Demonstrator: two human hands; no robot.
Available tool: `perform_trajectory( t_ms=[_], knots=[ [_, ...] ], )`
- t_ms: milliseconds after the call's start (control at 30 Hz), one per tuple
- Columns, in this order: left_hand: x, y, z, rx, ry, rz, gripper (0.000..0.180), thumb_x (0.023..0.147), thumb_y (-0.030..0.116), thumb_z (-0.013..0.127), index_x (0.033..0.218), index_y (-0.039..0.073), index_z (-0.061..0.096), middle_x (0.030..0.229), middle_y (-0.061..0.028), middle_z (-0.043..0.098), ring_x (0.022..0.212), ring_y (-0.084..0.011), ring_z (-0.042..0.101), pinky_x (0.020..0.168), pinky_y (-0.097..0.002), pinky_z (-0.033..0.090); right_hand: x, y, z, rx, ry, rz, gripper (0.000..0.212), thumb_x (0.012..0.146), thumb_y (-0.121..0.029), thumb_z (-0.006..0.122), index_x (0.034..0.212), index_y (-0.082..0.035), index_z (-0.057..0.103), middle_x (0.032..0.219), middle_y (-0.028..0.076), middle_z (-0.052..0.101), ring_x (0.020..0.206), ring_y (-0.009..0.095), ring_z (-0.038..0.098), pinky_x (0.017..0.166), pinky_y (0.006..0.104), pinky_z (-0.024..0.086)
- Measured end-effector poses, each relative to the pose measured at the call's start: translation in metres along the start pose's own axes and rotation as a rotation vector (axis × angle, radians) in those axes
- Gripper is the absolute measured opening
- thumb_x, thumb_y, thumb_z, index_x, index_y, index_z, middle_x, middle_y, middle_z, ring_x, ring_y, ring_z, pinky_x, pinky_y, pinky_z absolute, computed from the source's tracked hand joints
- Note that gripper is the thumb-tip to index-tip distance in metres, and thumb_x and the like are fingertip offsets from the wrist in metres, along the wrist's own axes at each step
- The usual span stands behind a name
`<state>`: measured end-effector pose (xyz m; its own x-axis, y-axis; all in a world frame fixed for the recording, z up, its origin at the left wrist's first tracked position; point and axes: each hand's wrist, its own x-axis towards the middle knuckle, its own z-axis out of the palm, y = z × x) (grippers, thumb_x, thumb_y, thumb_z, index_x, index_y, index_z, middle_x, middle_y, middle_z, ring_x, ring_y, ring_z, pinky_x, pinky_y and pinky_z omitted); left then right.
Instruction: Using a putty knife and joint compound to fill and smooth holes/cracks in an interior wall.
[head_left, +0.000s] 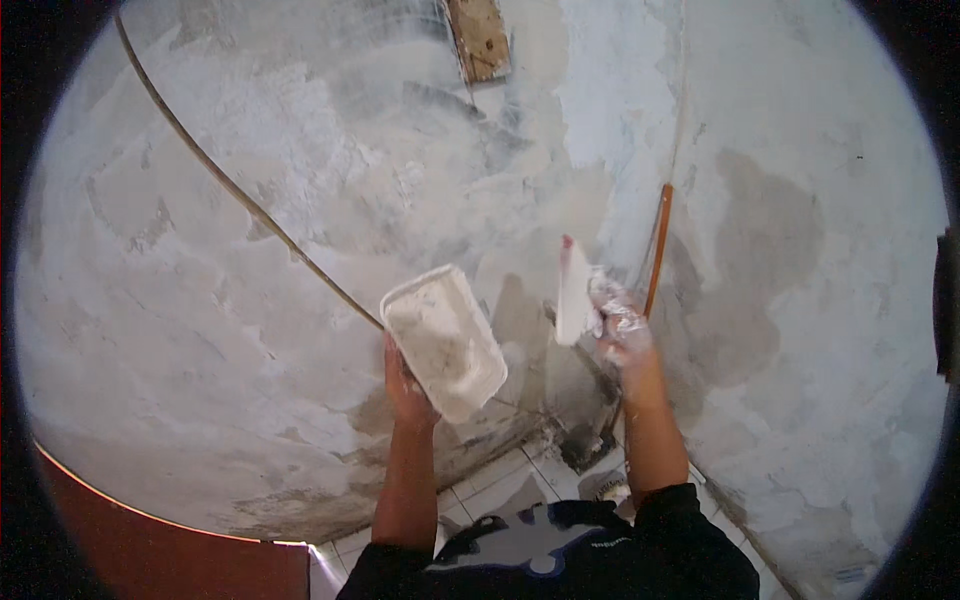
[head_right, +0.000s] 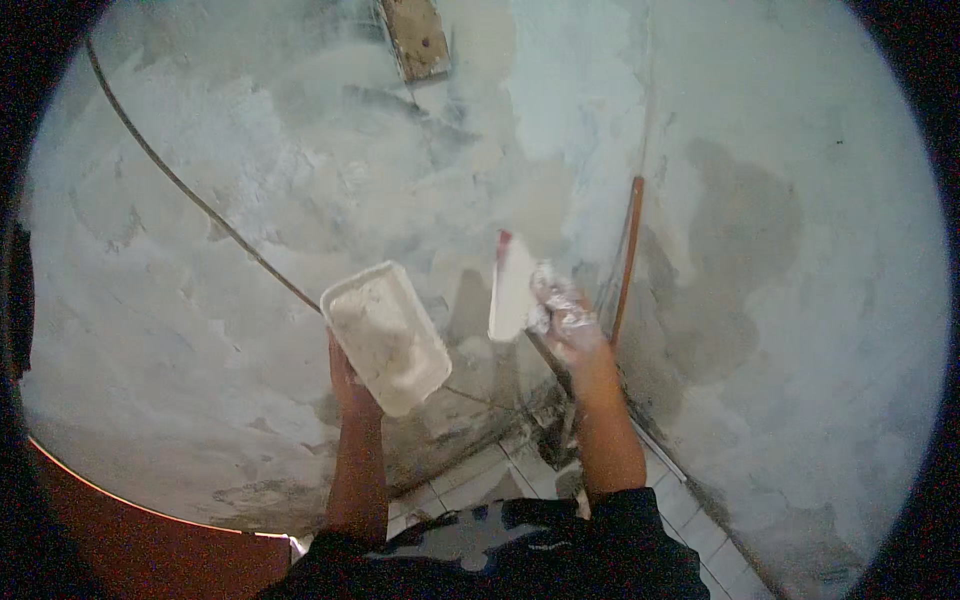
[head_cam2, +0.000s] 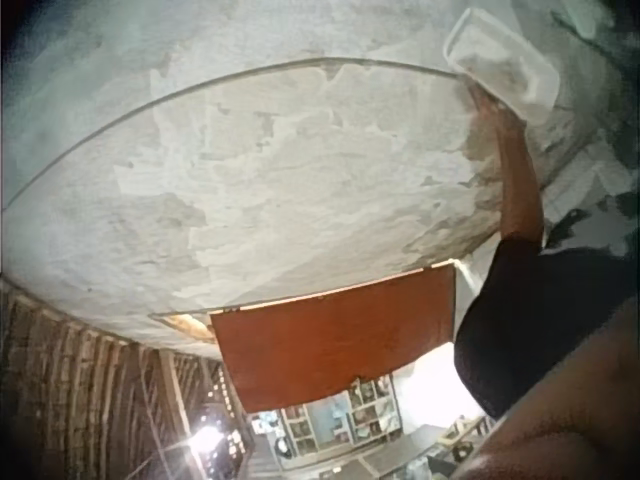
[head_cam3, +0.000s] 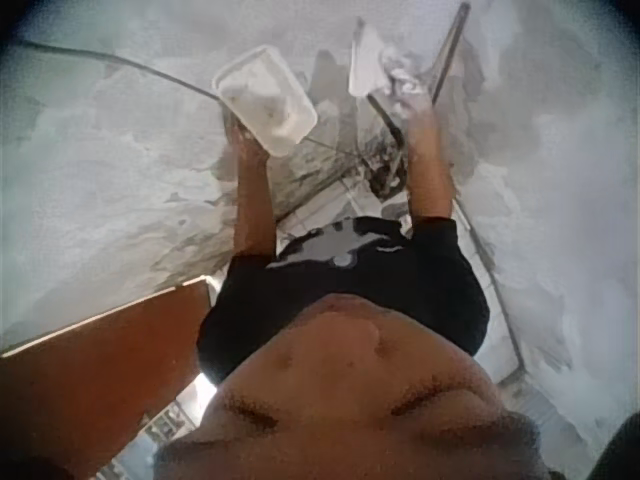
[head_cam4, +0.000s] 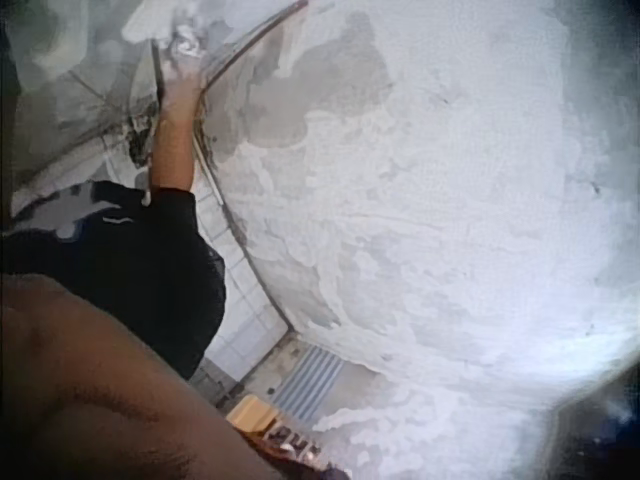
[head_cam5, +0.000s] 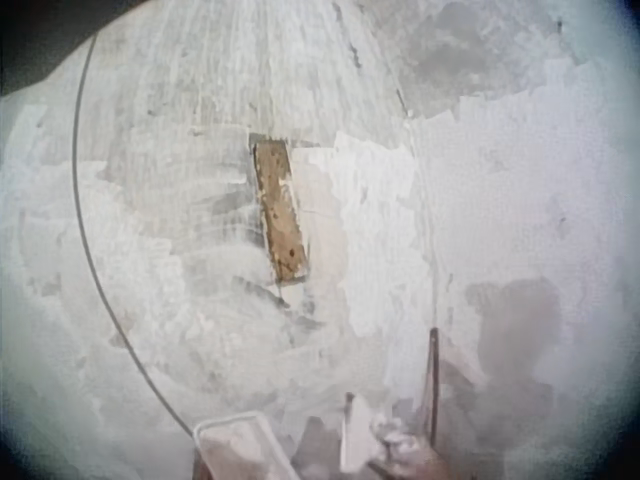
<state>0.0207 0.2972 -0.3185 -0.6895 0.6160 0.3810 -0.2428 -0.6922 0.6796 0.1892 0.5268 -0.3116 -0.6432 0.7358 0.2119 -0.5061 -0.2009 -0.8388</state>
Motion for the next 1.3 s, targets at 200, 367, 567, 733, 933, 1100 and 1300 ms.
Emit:
perform_trajectory(
  t_ms=[200, 367, 567, 733, 933, 1100, 1300],
  knots=[
    [-0.012, -0.056, 0.004, -0.111, 0.013, -0.146, 0.060, 0.101, 0.047, 0.034, 0.144, 0.005, 0.031, 0.136, -0.0151, 0.047, 0.122, -0.0287, 0.050, 0.102, -0.0441, 0.044, -0.028, 0.115, -0.037, 0.545, -0.216, 0.478, 0.036, 0.089, -0.018, 0.061, 0.122, -0.002, 0.057, 0.110, 0.008, 0.065, 0.088, 0.017, 0.066, 0.071, 0.0315, 0.056],
    [-0.018, -0.056, 0.023, 0.185, -0.114, 0.049, 0.061, 0.100, 0.044, 0.040, 0.142, 0.002, 0.027, 0.131, -0.0138, 0.045, 0.119, -0.0208, 0.047, 0.102, -0.0359, 0.039, -0.030, 0.193, -0.056, -0.084, -0.101, 0.191, 0.037, 0.093, -0.020, 0.057, 0.128, -0.008, 0.055, 0.111, 0.006, 0.064, 0.096, 0.017, 0.063, 0.080, 0.0307, 0.054],
    [-0.032, -0.036, 0.019, 0.323, -0.167, 0.098, 0.059, 0.100, 0.041, 0.039, 0.140, 0.000, 0.026, 0.131, -0.0133, 0.040, 0.120, -0.0208, 0.041, 0.103, -0.0362, 0.031, -0.048, 0.144, 0.028, 0.050, 0.163, 0.393, 0.043, 0.096, -0.031, 0.050, 0.132, -0.006, 0.051, 0.123, 0.005, 0.061, 0.103, 0.019, 0.063, 0.083, 0.0320, 0.054],
    [-0.050, -0.029, 0.006, 0.419, -0.184, 0.101, 0.053, 0.100, 0.035, 0.039, 0.139, 0.001, 0.027, 0.132, -0.0138, 0.040, 0.122, -0.0218, 0.039, 0.105, -0.0365, 0.029, -0.042, 0.148, 0.044, 0.290, -0.047, 0.391, 0.044, 0.095, -0.039, 0.053, 0.126, -0.007, 0.055, 0.118, 0.008, 0.063, 0.103, 0.019, 0.063, 0.084, 0.0344, 0.054],
    [-0.070, -0.028, 0.016, 0.587, -0.188, 0.143, 0.057, 0.098, 0.041, 0.035, 0.140, 0.002, 0.027, 0.127, -0.0156, 0.045, 0.121, -0.0260, 0.044, 0.103, -0.0397, 0.036, -0.024, 0.181, 0.009, 0.483, -0.535, 0.123, 0.051, 0.092, -0.046, 0.056, 0.124, -0.006, 0.055, 0.116, 0.009, 0.064, 0.101, 0.021, 0.064, 0.085, 0.0358, 0.054],
    [-0.084, -0.036, 0.003, 0.175, -0.045, -0.041, 0.061, 0.099, 0.046, 0.037, 0.142, 0.004, 0.027, 0.132, -0.0142, 0.044, 0.123, -0.0252, 0.046, 0.104, -0.0412, 0.037, 0.015, 0.188, -0.008, 0.099, 0.149, 0.134, 0.030, 0.098, -0.031, 0.054, 0.114, -0.007, 0.061, 0.096, 0.004, 0.066, 0.080, 0.016, 0.065, 0.066, 0.0322, 0.056],
    [-0.074, -0.023, -0.018, -0.037, 0.268, -0.086, 0.065, 0.099, 0.054, 0.034, 0.142, 0.004, 0.034, 0.135, -0.0149, 0.047, 0.121, -0.0296, 0.050, 0.102, -0.0453, 0.043, -0.039, 0.093, 0.026, 0.039, 0.203, -0.136, 0.031, 0.096, -0.028, 0.059, 0.113, -0.002, 0.060, 0.100, 0.006, 0.066, 0.086, 0.015, 0.065, 0.071, 0.0295, 0.055]
  ],
)
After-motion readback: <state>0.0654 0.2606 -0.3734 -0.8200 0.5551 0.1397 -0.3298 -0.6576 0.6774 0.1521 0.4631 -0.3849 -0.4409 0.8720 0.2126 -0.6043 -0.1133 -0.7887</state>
